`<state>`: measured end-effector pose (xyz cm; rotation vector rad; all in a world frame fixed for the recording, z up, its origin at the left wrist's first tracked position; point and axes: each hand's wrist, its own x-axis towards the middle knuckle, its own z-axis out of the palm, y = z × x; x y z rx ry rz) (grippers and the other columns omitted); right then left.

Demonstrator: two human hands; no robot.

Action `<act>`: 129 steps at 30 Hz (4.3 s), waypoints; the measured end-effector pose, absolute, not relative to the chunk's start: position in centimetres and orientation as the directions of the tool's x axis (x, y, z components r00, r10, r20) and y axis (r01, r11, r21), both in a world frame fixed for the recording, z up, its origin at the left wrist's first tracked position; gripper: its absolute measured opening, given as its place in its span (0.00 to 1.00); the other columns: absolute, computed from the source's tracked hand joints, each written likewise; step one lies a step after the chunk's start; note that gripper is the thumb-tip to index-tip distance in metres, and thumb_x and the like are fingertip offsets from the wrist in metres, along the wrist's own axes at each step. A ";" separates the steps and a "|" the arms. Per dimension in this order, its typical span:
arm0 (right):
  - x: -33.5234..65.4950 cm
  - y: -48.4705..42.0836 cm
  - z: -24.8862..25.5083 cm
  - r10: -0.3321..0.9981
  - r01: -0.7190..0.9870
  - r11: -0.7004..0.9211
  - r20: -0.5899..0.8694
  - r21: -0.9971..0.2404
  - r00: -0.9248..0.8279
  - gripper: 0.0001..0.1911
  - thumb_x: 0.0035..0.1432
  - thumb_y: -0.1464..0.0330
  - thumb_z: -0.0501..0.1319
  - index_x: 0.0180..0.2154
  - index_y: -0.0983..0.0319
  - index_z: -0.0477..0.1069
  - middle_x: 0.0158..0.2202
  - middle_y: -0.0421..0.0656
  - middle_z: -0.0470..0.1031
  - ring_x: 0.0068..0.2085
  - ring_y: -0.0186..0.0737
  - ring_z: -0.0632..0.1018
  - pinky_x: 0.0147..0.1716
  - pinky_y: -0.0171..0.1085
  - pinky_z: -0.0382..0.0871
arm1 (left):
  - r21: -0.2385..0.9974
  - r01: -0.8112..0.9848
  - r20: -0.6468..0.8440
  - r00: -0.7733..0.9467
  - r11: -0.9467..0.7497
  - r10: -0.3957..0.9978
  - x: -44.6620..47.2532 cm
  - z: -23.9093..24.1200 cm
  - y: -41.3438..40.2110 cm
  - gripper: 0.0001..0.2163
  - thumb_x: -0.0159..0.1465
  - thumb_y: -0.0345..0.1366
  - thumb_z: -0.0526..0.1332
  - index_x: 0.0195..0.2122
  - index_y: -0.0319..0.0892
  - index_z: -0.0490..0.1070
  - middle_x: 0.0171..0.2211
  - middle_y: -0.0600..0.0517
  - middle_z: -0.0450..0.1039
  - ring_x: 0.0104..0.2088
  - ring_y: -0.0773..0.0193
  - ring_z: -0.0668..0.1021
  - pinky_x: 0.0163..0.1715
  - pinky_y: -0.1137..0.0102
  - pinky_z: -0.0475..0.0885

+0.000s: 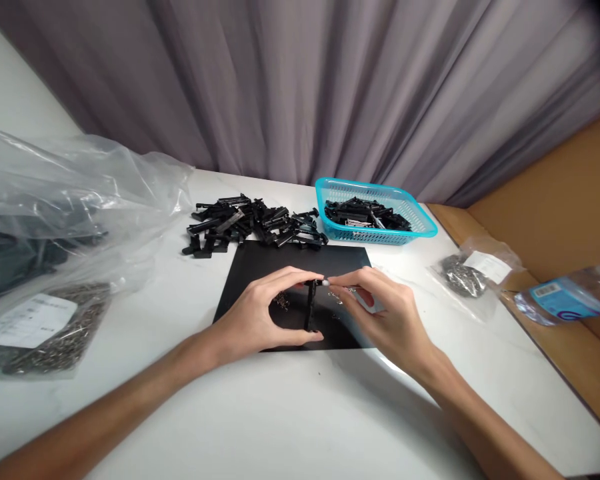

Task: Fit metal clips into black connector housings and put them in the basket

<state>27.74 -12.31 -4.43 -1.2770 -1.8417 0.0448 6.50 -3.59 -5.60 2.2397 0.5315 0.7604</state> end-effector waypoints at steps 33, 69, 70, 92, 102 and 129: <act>27.1 -12.2 -6.3 0.744 0.724 0.533 0.650 -0.439 -0.153 0.07 0.70 0.76 0.58 0.42 0.60 0.73 0.37 0.46 0.80 0.35 0.41 0.76 0.34 0.40 0.68 | 0.713 0.135 0.421 0.702 -0.688 0.575 6.6 -6.9 -4.4 0.31 0.54 0.39 0.77 0.59 0.48 0.72 0.52 0.48 0.77 0.52 0.53 0.79 0.55 0.58 0.77; 29.3 -9.0 -6.5 0.949 0.309 0.172 0.241 -0.935 0.201 0.20 0.60 0.49 0.67 0.36 0.59 0.75 0.24 0.33 0.51 0.25 0.35 0.61 0.26 0.36 0.57 | 0.554 0.432 0.335 0.667 -0.712 0.666 5.3 -7.0 -1.8 0.38 0.61 0.52 0.71 0.69 0.50 0.57 0.66 0.44 0.67 0.65 0.45 0.70 0.65 0.47 0.67; 31.1 -8.7 -6.4 0.884 0.461 0.222 0.377 -0.859 0.277 0.20 0.60 0.50 0.67 0.35 0.60 0.75 0.24 0.34 0.54 0.26 0.35 0.62 0.27 0.36 0.58 | 0.510 0.463 0.338 0.667 -0.725 0.664 5.2 -6.9 -1.5 0.34 0.64 0.52 0.68 0.68 0.49 0.59 0.65 0.44 0.67 0.65 0.45 0.70 0.65 0.46 0.66; 40.6 -7.4 -6.6 0.573 0.824 -0.234 0.612 -0.516 0.546 0.32 0.68 0.44 0.54 0.42 0.64 0.81 0.25 0.43 0.75 0.27 0.41 0.72 0.30 0.37 0.59 | 0.265 0.641 0.450 0.579 -0.720 0.680 4.5 -8.0 2.0 0.19 0.73 0.50 0.57 0.57 0.45 0.72 0.63 0.44 0.69 0.61 0.46 0.73 0.63 0.48 0.65; 33.5 -11.9 -3.0 0.887 0.733 0.370 -0.017 -0.571 -0.461 0.19 0.76 0.63 0.52 0.59 0.54 0.76 0.40 0.44 0.76 0.36 0.37 0.77 0.38 0.35 0.70 | 0.233 0.703 0.343 0.588 -0.672 0.733 4.4 -8.4 2.4 0.25 0.73 0.51 0.55 0.63 0.39 0.70 0.70 0.43 0.63 0.67 0.44 0.68 0.66 0.45 0.62; 27.1 -13.1 -8.8 0.899 0.877 0.407 0.281 -0.256 -0.335 0.14 0.74 0.73 0.52 0.49 0.64 0.76 0.35 0.46 0.76 0.36 0.45 0.78 0.33 0.40 0.70 | 0.361 0.644 0.334 0.585 -0.674 0.739 4.1 -7.5 2.9 0.21 0.72 0.49 0.58 0.62 0.49 0.73 0.67 0.50 0.68 0.61 0.49 0.72 0.64 0.49 0.65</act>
